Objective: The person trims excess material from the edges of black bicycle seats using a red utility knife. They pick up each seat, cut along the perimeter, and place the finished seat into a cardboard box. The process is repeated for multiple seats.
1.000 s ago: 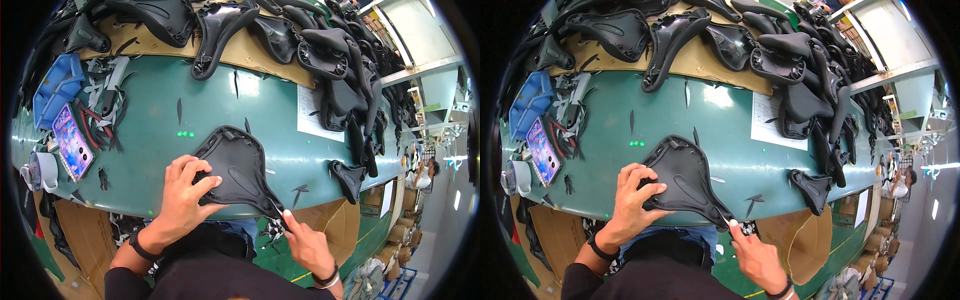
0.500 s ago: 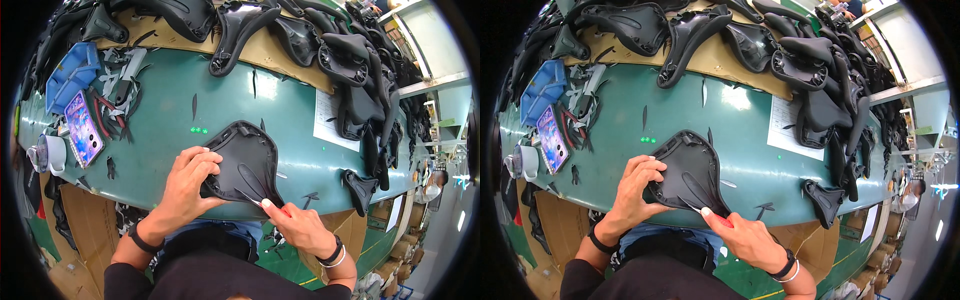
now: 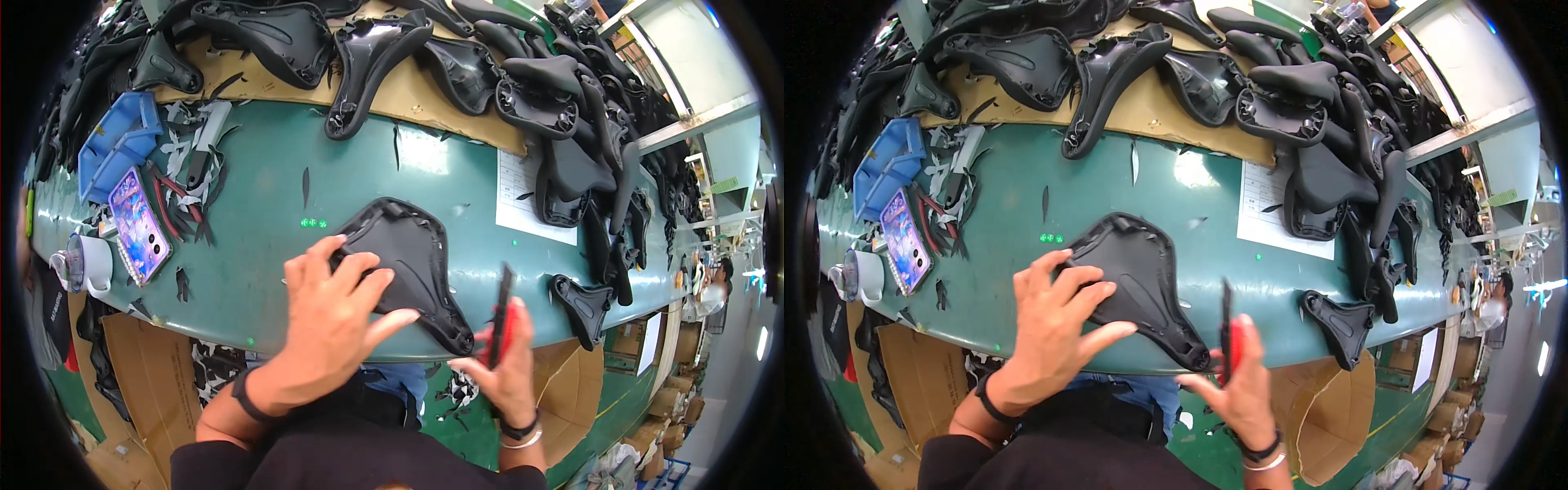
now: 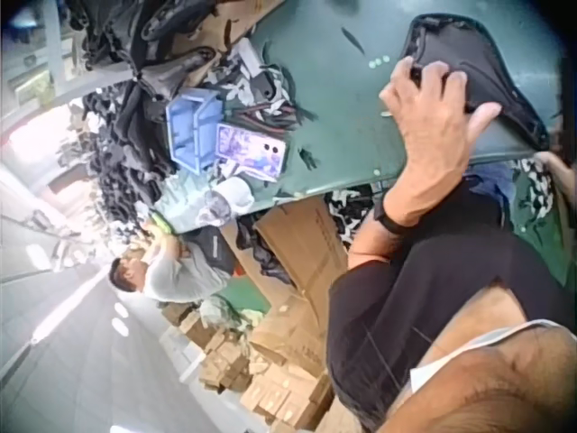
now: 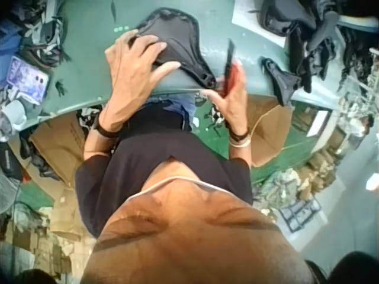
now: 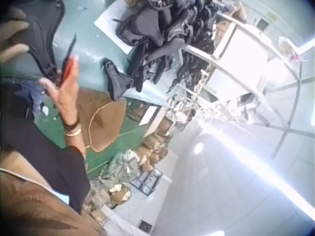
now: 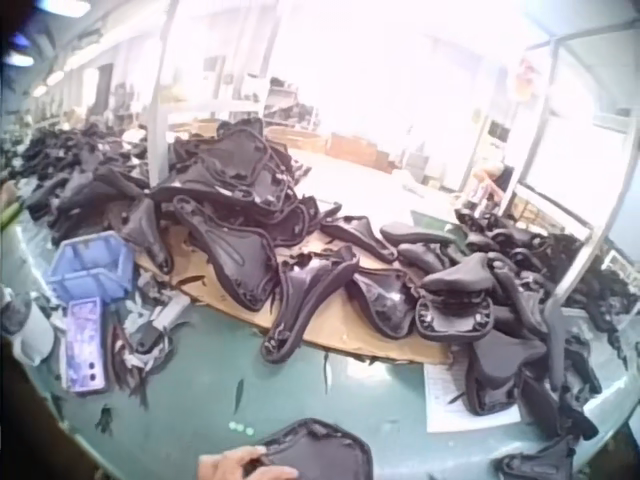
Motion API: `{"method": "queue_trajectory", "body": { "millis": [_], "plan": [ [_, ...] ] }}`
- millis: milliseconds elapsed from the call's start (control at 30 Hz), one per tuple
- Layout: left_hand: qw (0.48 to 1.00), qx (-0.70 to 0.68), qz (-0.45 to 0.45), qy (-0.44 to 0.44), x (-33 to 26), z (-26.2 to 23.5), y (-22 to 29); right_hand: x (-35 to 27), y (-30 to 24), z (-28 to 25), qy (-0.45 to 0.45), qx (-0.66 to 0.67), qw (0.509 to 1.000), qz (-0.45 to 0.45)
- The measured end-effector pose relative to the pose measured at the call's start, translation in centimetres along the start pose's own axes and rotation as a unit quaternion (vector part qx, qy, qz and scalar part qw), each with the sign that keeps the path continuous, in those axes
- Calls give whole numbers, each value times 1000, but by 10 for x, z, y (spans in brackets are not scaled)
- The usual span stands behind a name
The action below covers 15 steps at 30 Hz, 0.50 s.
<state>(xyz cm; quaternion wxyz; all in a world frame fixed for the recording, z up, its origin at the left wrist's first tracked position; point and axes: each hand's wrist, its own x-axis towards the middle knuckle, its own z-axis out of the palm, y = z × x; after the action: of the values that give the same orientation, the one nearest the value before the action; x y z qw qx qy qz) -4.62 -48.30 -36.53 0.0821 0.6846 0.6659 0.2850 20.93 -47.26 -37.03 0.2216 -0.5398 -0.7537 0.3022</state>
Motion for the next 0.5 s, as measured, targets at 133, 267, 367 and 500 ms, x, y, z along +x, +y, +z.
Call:
{"method": "queue_trajectory", "body": {
  "millis": [133, 267, 367, 500],
  "plan": [
    [997, 64, 46, -17, 17, 3, 22, 6, 4, 33, 45, -60, 995, -72],
    [999, 25, 32, -17, 20, 35, 28, 1, -6, 50, 57, 19, 995, -74],
    [996, -3, 80, -30, 18, 52, 23, 5, -12, 47, 80, 11, 995, -54],
    [841, -383, 228, -307, -5, 23, 10, 1, -11, 44, 72, -1, 997, 16]
  ]
}}
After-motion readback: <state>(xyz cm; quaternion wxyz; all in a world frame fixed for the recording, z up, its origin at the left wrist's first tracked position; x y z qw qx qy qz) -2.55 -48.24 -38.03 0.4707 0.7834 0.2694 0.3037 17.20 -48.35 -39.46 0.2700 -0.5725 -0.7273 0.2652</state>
